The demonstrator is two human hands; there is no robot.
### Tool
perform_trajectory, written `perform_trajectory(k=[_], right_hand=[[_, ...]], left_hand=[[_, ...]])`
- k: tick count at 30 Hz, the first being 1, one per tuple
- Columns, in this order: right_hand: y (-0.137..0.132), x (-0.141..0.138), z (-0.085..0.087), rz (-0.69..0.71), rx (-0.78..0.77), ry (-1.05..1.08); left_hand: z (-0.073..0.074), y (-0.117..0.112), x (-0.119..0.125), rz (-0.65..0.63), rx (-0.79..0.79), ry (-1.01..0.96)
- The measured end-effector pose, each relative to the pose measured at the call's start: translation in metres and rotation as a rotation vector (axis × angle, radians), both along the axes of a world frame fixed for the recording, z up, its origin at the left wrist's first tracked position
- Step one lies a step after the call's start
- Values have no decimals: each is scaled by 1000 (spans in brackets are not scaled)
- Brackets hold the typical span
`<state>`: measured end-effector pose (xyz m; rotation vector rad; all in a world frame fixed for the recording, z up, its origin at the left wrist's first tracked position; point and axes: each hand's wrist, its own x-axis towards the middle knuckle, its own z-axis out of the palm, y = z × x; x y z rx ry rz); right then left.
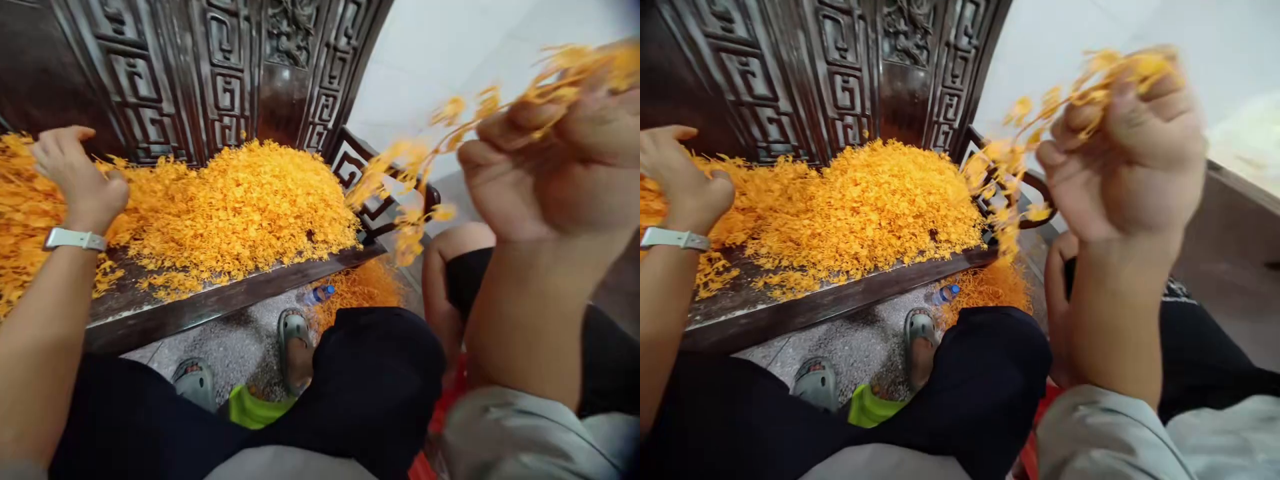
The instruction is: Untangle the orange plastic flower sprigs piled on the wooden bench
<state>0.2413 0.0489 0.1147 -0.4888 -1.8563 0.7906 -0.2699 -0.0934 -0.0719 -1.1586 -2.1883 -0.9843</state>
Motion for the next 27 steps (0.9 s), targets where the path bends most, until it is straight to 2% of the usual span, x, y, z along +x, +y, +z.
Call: perform_trajectory(k=[2, 5, 6, 7, 8, 10, 12, 15, 17, 19, 21, 23, 24, 25, 26, 27], right_hand=[[-18, -13, -14, 128, -195, 125], [-29, -27, -41, 291, -351, 139], [-31, -31, -51, 328, -387, 100], [-33, -36, -62, 354, -419, 57], [-34, -41, -73, 370, -450, 11], [-36, -50, -95, 384, -491, -68], [-38, -57, -114, 394, -492, -132], [-34, -64, -139, 425, -443, -170], [-21, -63, -153, 431, -381, -188], [1, -56, -164, 350, -310, -187], [28, -45, -170, 164, -233, -120], [47, -34, -169, 25, -174, -69], [50, -29, -166, 71, -166, -136], [47, -27, -163, 206, -187, -285], [39, -26, -160, 447, -244, -483], [28, -26, -158, 758, -301, -697]], left_hand=[[21, 10, 58, -234, 35, 1], [38, 13, 156, -687, 120, -227], [40, 12, 185, -853, 94, -341], [40, 10, 211, -979, 4, -479], [38, 8, 231, -1074, -76, -596], [34, 2, 257, -1208, -191, -818], [29, -6, 266, -1250, -250, -1068], [23, -17, 262, -1138, -278, -1466], [18, -24, 255, -1060, -352, -1639], [12, -29, 246, -1063, -510, -1667], [6, -34, 236, -1061, -653, -1587], [2, -37, 228, -1005, -663, -1501], [1, -38, 224, -965, -623, -1465], [1, -37, 220, -929, -569, -1432], [0, -36, 216, -903, -529, -1398], [0, -33, 213, -882, -508, -1363]])
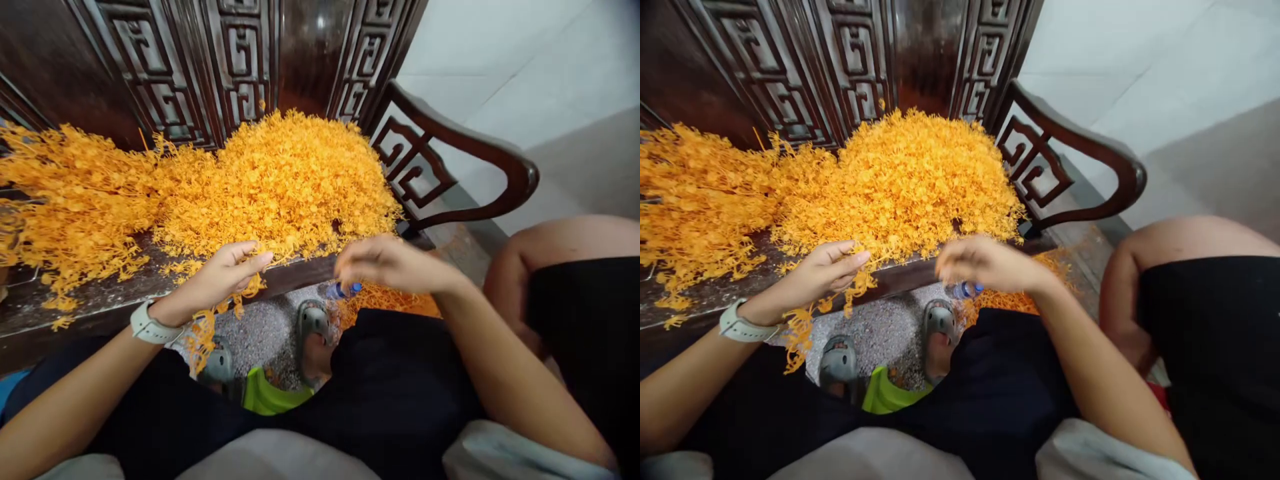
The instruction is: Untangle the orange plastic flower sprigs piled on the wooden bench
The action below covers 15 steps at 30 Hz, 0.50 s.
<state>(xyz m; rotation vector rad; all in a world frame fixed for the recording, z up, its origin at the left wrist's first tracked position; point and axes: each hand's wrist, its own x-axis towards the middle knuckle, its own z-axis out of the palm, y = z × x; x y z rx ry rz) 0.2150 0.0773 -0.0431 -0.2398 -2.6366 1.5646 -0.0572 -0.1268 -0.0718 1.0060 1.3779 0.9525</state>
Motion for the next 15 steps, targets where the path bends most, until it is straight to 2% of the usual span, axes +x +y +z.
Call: perform_trajectory(k=[1, 2, 3, 4, 5, 8, 10, 12, 13, 15], right_hand=[[-12, -2, 2, 276, -74, -149], [-23, -5, 4, 486, -158, -244], [-30, -9, 6, 585, -257, -256], [-34, -13, 8, 562, -357, -189], [-35, -17, 11, 457, -443, -75], [-24, -31, 14, -58, -579, 247], [-22, -39, 10, -287, -580, 234], [-28, -46, 2, -423, -454, 167], [-34, -49, -2, -432, -317, 137], [-46, -52, -9, -364, -20, 105]], left_hand=[[0, 3, -3, 16, 4, 31], [-1, 5, -6, 31, -1, 51], [-3, 7, -8, 46, -9, 59], [-4, 8, -9, 56, -20, 60], [-6, 9, -10, 55, -32, 53], [-11, 7, -4, -9, -69, 25], [-11, 4, 5, -66, -43, 45], [-7, 2, 16, -121, 58, 94], [-5, 1, 21, -145, 118, 113], [-1, 0, 29, -178, 202, 124]])
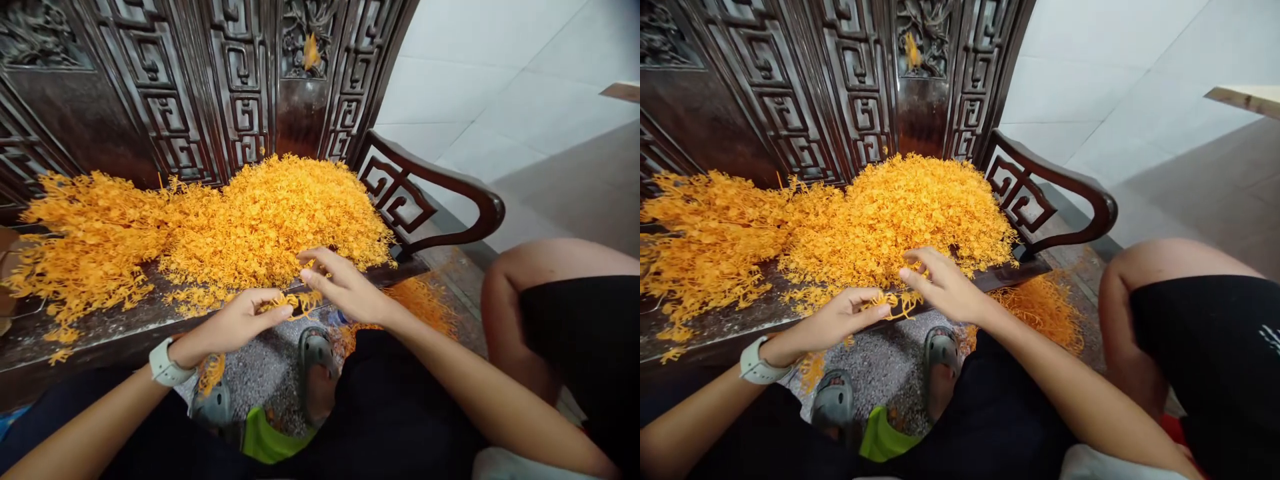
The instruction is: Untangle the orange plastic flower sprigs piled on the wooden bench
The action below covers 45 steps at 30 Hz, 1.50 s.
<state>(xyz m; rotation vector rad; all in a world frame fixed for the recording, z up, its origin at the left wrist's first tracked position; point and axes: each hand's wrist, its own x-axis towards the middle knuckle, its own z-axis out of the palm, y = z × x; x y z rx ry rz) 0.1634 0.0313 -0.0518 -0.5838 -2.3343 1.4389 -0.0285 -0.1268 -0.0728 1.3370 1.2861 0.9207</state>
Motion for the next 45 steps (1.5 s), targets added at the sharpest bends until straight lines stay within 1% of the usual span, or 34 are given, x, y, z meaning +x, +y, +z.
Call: perform_trajectory(k=[1, 2, 3, 5, 6, 8, 11, 13, 15, 17, 18, 20, 21, 22, 23, 24, 25, 26, 27, 28, 29, 30, 31, 32, 33, 35, 36, 37, 38, 39, 40, 42, 43, 45], right_hand=[[-4, -1, -3, 59, 80, -36], [-7, -1, -5, 128, 88, -73], [-8, -1, -6, 196, 36, -104], [-6, 0, -9, 285, -131, -129], [-4, 1, -9, 296, -199, -123], [0, 3, -7, 276, -276, -89], [1, 5, -1, 202, -260, 4], [-2, 6, 3, 154, -204, 98], [-2, 6, 6, 118, -194, 194], [6, 7, 9, 62, -237, 290], [15, 9, 11, -3, -261, 354], [39, 14, 17, -195, -275, 519], [51, 18, 21, -306, -258, 601], [62, 22, 24, -396, -217, 660], [68, 25, 26, -451, -162, 665], [70, 28, 28, -441, -107, 587], [66, 30, 28, -338, -65, 447], [57, 30, 27, -141, -49, 254], [46, 30, 27, 134, -64, 38], [34, 30, 27, 446, -108, -167], [23, 29, 27, 737, -172, -326], [16, 29, 29, 927, -245, -396], [14, 28, 31, 965, -316, -362], [17, 27, 33, 847, -373, -246], [23, 25, 34, 609, -411, -80], [39, 19, 34, 30, -442, 242], [46, 14, 32, -178, -460, 324], [49, 10, 28, -284, -491, 337], [49, 5, 23, -307, -526, 298], [46, 1, 17, -277, -545, 232], [40, -3, 11, -216, -537, 152], [24, -10, -2, -67, -461, 34], [16, -12, -8, 5, -410, 12], [3, -17, -15, 100, -321, 44]], left_hand=[[1, -1, 2, -6, 14, -5], [2, -1, 3, -2, 16, -9], [2, -2, 4, 14, 18, -11], [1, -4, 2, 55, 21, -17], [-1, -4, 0, 71, 20, -16], [-5, -6, -2, 105, 2, -2], [-11, -7, -2, 138, -73, 55], [-9, -7, 0, 81, -133, 79], [-1, -7, 1, 2, -162, 60], [11, -7, 1, -17, -128, 35], [17, -8, 0, -43, -103, 38], [27, -10, -4, -156, -55, 76], [29, -12, -6, -203, -40, 94], [30, -13, -9, -218, -26, 109], [30, -14, -12, -190, -12, 118], [29, -13, -15, -121, 3, 121], [28, -12, -17, -30, 14, 121], [26, -11, -20, 54, 17, 120], [24, -9, -23, 122, 15, 118], [23, -7, -26, 178, 8, 119], [23, -6, -29, 221, 3, 124], [22, -5, -31, 248, 4, 132], [22, -4, -33, 259, 10, 141], [23, -4, -34, 257, 21, 151], [23, -4, -34, 249, 38, 163], [22, -5, -33, 234, 74, 187], [22, -5, -32, 233, 93, 203], [21, -5, -30, 233, 111, 223], [20, -5, -29, 232, 127, 247], [19, -6, -27, 229, 138, 271], [18, -6, -25, 218, 143, 297], [16, -7, -23, 185, 148, 348], [15, -8, -22, 166, 148, 378], [14, -9, -20, 132, 150, 448]])
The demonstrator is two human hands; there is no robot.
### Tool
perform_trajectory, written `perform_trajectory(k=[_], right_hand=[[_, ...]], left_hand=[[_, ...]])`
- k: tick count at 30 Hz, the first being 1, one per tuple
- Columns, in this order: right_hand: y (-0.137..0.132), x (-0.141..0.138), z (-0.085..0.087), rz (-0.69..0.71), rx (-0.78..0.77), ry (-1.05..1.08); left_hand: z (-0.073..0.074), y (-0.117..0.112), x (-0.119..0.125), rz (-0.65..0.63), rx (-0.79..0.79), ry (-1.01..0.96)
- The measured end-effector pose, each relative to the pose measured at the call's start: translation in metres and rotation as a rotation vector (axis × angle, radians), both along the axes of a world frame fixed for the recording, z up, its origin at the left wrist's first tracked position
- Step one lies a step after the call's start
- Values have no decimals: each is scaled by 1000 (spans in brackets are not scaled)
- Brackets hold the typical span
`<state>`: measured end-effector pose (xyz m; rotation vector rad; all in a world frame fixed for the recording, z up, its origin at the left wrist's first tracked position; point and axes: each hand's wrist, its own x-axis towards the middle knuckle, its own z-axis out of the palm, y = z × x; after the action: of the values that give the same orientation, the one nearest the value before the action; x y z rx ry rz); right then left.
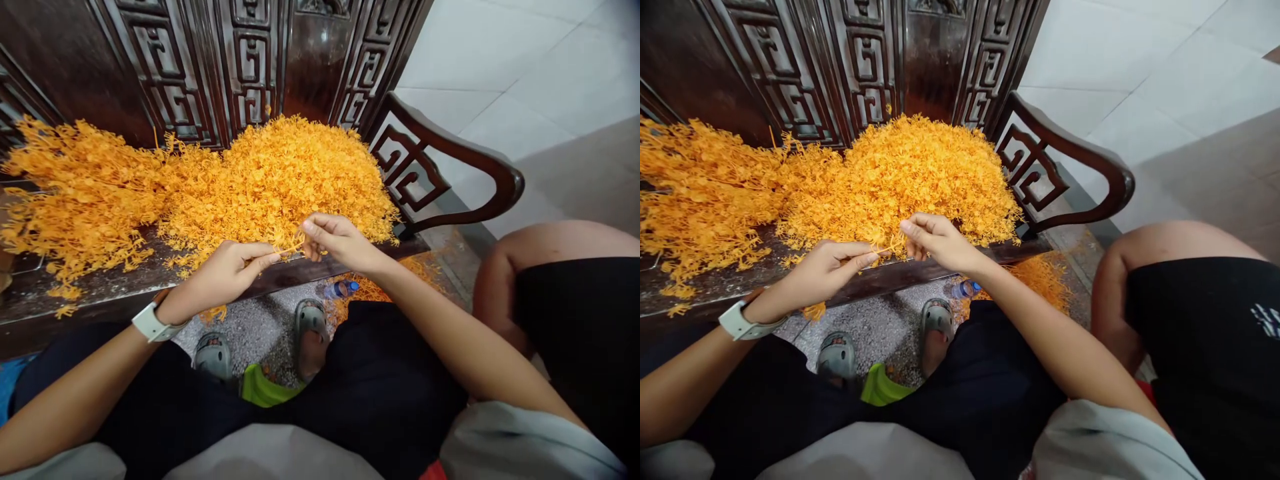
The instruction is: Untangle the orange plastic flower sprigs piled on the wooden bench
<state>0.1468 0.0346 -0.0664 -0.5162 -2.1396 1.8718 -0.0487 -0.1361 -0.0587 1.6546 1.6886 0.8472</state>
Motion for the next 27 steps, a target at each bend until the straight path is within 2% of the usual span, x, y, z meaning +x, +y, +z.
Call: perform_trajectory(k=[2, 4, 7, 9, 10, 11, 12, 13, 14, 17, 18, 19, 20, 22, 23, 24, 25, 27], right_hand=[[-8, -2, 0, 4, 47, 78], [-10, -1, 10, -62, 18, 170], [5, 17, 45, -261, -43, 330], [22, 38, 73, -411, 53, 471], [29, 48, 84, -452, 111, 569], [33, 57, 91, -426, 159, 624], [33, 64, 93, -270, 207, 610], [29, 67, 90, -55, 260, 492], [21, 68, 83, 163, 315, 319], [-6, 58, 55, 667, 472, -80], [-11, 52, 49, 788, 513, -114], [-11, 47, 47, 808, 563, -109], [-6, 43, 48, 720, 619, -66], [10, 37, 54, 308, 710, 71], [18, 36, 56, 83, 707, 111], [24, 34, 57, -70, 651, 122], [26, 32, 55, -129, 545, 112], [21, 28, 46, -78, 282, 45]], left_hand=[[0, 0, 0, -21, -6, 24], [1, 2, -3, -52, -23, -47], [-3, 5, -10, -114, -58, -117], [-10, 6, -16, -94, -60, -94], [-14, 7, -18, -64, -55, -86], [-18, 7, -19, -32, -50, -84], [-21, 7, -20, -7, -47, -86], [-24, 7, -20, 4, -44, -82], [-25, 7, -20, 1, -42, -70], [-27, 6, -19, -18, -58, -17], [-26, 5, -19, -20, -66, 2], [-26, 3, -20, -21, -72, 15], [-26, 2, -21, -25, -76, 21], [-27, 0, -23, -37, -88, 19], [-27, -1, -24, -43, -99, 15], [-28, -1, -24, -45, -107, 10], [-28, -1, -23, -49, -114, 6], [-28, -1, -19, -65, -114, -9]])
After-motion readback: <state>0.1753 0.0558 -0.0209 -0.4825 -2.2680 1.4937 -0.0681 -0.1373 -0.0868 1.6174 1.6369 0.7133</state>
